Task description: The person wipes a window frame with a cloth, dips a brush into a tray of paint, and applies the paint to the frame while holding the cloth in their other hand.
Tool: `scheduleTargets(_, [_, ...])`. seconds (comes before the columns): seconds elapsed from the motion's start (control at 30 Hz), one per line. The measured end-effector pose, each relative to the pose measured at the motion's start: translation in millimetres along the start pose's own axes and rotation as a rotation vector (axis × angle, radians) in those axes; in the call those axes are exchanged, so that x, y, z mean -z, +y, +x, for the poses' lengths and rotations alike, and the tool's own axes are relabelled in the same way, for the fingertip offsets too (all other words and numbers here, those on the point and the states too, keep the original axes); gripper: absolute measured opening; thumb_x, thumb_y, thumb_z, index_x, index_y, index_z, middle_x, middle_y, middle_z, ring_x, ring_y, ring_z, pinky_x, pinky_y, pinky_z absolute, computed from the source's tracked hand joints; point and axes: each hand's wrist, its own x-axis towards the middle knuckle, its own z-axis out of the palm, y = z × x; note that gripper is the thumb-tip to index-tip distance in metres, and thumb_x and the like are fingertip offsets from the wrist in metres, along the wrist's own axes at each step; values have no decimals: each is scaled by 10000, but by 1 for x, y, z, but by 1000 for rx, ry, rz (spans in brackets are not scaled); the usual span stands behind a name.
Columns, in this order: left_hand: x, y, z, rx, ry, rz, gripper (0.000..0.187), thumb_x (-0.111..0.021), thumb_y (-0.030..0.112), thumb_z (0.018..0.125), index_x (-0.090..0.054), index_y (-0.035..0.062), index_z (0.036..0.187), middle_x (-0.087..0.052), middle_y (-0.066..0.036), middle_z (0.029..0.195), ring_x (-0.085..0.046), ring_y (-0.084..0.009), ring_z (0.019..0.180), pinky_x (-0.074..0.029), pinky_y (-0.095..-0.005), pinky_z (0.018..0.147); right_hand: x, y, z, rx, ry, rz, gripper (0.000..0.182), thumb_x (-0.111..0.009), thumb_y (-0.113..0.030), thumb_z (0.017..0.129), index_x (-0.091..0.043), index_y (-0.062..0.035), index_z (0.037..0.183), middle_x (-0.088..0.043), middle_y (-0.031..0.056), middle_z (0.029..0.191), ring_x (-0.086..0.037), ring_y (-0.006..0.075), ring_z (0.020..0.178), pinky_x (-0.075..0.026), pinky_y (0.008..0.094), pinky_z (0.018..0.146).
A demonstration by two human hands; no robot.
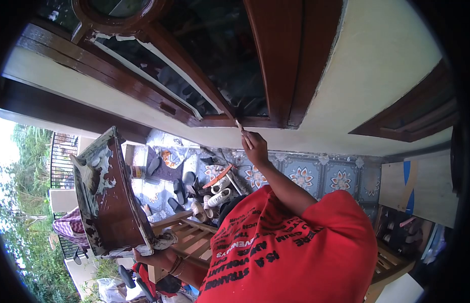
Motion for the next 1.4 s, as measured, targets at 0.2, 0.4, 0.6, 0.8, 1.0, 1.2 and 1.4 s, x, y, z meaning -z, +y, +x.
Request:
scheduleTargets(0.2, [-23, 0, -12, -18, 2, 33, 517, -447, 393, 783, -486, 8, 1126, -566, -130, 1072, -591, -256, 926, -505, -378, 764, 20, -47, 30, 98, 66, 153, 179, -634, -24, 745, -584, -28, 917, -593, 142, 815, -597, 306, 739, -493, 363, 636])
scheduleTargets(0.4, [-26, 0, -13, -18, 62, 5, 485, -450, 401, 781, -515, 11, 1061, -611, -129, 943, -629, -238, 762, -534, -349, 618, 26, -46, 25, 189, 93, 180, 192, -635, -9, 740, -578, -19, 922, -597, 142, 836, -595, 306, 751, -492, 360, 638])
scheduleTargets(0.6, [-33, 2, -20, 3, 33, 2, 478, -447, 404, 790, -517, 9, 1050, -622, -131, 895, -634, -237, 714, -535, -329, 585, 15, 12, -30, 77, -87, -8, 180, -609, -52, 758, -583, -30, 935, -586, 132, 794, -576, 293, 718, -490, 373, 639])
scheduleTargets(0.8, [-21, 2, -11, 31, -12, 5, 498, -453, 399, 784, -496, 9, 1091, -605, -128, 970, -627, -238, 789, -532, -352, 629, 23, -27, 15, 115, 50, 109, 175, -623, -48, 751, -579, -27, 919, -583, 137, 788, -582, 298, 725, -489, 367, 642])
scheduleTargets(1.0, [-24, 3, -8, 1, -3, 60, 527, -458, 406, 777, -478, 2, 1113, -590, -140, 986, -619, -242, 822, -521, -351, 647, 7, 11, -10, -9, 0, -25, 138, -623, -82, 761, -574, -37, 881, -584, 134, 769, -586, 301, 703, -488, 374, 617])
scheduleTargets(1.2, [-26, 3, -4, 19, 61, 13, 534, -462, 406, 776, -461, -19, 1099, -578, -159, 998, -612, -263, 826, -514, -369, 686, 3, -9, 2, -62, 62, 32, 118, -622, -105, 770, -575, -47, 861, -591, 130, 695, -595, 310, 637, -490, 370, 571])
scheduleTargets(1.4, [2, 4, 14, 44, -48, -4, 562, -472, 408, 776, -443, -38, 1117, -572, -159, 995, -604, -265, 810, -506, -376, 686, 24, 4, 7, -205, 232, -90, 100, -610, -100, 776, -609, -30, 848, -631, 149, 758, -625, 317, 696, -497, 353, 600])
